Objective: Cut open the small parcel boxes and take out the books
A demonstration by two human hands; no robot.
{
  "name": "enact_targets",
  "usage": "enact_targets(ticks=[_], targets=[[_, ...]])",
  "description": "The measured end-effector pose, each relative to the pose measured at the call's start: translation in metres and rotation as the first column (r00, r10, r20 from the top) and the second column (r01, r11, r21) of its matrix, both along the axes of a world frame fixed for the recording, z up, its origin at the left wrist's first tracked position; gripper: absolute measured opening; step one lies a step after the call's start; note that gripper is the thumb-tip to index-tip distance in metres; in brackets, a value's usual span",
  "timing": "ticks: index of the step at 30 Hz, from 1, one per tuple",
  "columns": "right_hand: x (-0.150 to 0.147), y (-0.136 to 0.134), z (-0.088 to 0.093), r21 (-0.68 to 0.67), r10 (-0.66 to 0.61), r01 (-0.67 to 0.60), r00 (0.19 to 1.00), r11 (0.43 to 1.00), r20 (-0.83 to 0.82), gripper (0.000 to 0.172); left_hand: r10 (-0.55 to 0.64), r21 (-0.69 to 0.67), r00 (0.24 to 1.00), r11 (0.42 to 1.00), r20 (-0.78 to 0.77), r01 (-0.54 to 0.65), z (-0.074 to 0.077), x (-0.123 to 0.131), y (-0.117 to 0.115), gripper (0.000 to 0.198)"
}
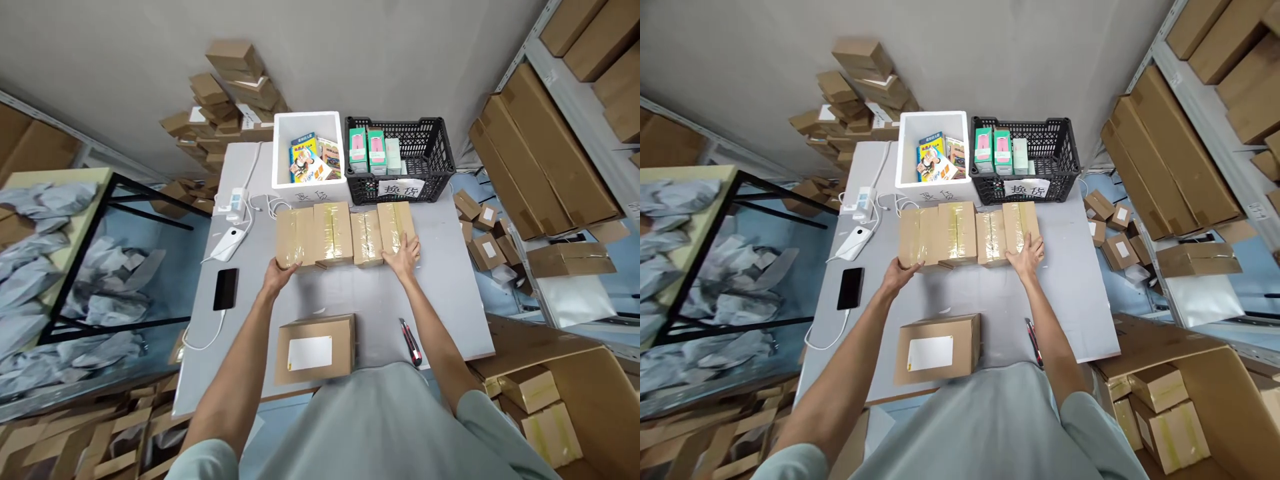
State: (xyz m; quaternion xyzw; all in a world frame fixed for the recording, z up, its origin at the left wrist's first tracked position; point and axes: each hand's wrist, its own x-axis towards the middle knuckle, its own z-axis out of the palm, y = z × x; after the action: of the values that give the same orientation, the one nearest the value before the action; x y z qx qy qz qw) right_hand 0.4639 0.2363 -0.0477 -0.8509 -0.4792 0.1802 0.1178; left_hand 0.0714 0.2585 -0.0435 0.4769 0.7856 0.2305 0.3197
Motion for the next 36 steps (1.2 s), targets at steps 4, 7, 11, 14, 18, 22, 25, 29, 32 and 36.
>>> enact_targets(ticks=[4,7,11,14,18,22,25,29,32,36], targets=[[0.019,-0.015,-0.007,0.032,-0.051,0.05,0.998,0.998,0.024,0.112,-0.012,-0.048,0.994,0.999,0.105,0.017,-0.009,0.011,0.008,0.072],[0.052,-0.025,-0.012,0.046,-0.096,0.094,0.994,0.995,0.05,0.113,-0.039,-0.109,0.995,0.993,0.094,0.049,-0.02,0.032,0.017,0.071],[0.1,-0.018,-0.014,0.042,-0.094,0.091,0.993,0.995,0.066,0.113,-0.081,-0.152,0.997,0.985,0.015,0.082,-0.029,0.068,0.028,0.074],[0.117,-0.002,-0.015,0.02,-0.076,0.075,0.995,0.997,0.066,0.116,-0.065,-0.147,0.997,0.987,0.04,0.07,-0.028,0.084,0.033,0.077],[0.117,0.013,-0.008,0.011,-0.07,0.069,0.996,0.998,0.062,0.114,-0.091,-0.132,0.994,0.987,0.053,0.097,-0.018,0.091,0.037,0.086],[0.11,-0.002,-0.001,0.028,-0.048,0.046,0.995,0.999,0.089,0.114,-0.123,-0.044,0.992,0.991,0.036,0.124,-0.01,0.097,0.026,0.094],[0.097,-0.055,-0.015,0.097,-0.001,-0.014,0.987,0.995,0.159,0.113,-0.145,-0.011,0.989,0.989,0.026,0.145,-0.015,0.089,-0.006,0.09],[0.067,-0.178,-0.059,0.045,0.069,-0.075,0.99,0.996,0.123,0.106,-0.201,0.007,0.975,0.979,-0.093,0.202,-0.031,0.044,-0.088,0.087],[0.046,-0.275,-0.086,-0.069,0.067,-0.063,0.996,0.996,0.065,0.101,-0.155,-0.073,0.97,0.987,-0.187,0.144,-0.04,0.002,-0.159,0.089],[0.035,-0.347,-0.098,-0.138,0.07,-0.063,0.997,0.988,0.044,0.082,-0.04,-0.247,0.988,0.969,-0.15,0.002,-0.049,-0.028,-0.227,0.091]])
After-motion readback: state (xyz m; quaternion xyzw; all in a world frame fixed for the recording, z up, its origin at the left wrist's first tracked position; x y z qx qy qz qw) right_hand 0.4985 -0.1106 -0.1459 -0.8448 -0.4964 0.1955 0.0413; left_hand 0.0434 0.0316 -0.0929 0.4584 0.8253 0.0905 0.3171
